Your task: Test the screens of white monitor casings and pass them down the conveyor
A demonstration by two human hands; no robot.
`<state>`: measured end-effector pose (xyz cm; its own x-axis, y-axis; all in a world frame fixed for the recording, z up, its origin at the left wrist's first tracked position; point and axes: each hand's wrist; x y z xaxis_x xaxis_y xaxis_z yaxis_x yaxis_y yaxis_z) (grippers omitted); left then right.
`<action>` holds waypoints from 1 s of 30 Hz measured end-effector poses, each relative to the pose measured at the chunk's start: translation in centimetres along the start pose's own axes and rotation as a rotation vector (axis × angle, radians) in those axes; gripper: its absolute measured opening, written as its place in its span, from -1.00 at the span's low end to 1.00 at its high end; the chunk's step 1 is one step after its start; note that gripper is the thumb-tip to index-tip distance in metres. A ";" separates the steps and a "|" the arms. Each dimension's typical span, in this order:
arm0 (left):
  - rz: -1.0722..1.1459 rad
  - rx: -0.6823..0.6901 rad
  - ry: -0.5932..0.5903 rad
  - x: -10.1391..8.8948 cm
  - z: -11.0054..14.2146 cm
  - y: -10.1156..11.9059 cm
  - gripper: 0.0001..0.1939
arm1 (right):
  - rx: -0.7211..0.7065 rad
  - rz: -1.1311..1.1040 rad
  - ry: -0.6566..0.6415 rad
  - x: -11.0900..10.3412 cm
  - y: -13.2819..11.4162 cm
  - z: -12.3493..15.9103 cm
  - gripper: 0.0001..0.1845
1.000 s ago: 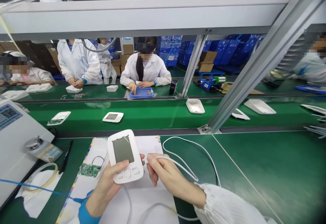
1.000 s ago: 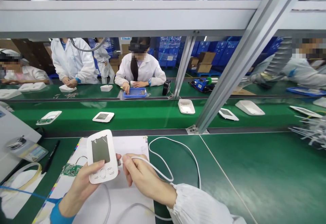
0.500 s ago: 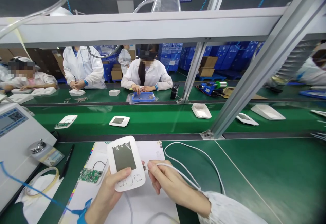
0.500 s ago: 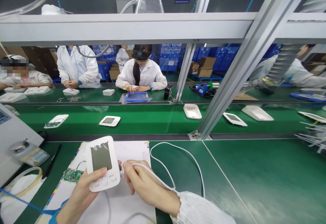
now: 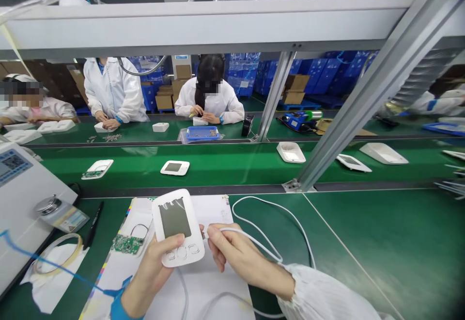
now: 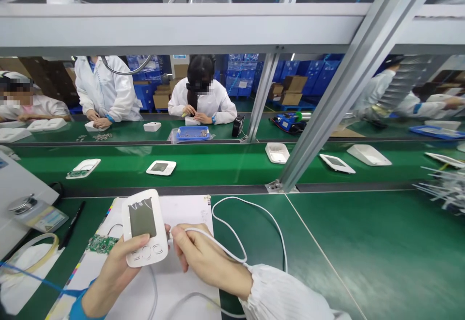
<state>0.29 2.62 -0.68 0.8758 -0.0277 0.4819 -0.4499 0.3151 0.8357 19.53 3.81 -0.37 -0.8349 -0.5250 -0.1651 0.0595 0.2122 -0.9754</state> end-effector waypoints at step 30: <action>-0.611 0.336 0.231 1.2 2.4 -0.9 0.02 | -0.040 -0.403 0.109 -0.3 0.4 -1.5 -0.52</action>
<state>1.32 0.00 -0.20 0.9853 0.1069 -0.1330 0.1339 -0.0011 0.9910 18.95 5.27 -0.51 -0.8402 -0.4826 0.2473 -0.3035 0.0404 -0.9520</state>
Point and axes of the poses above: each hand's wrist, its own z-axis away from the middle knuckle, its own x-axis out of the palm, y = z × x, and after that the axes turned 3 degrees about -x, right-handed
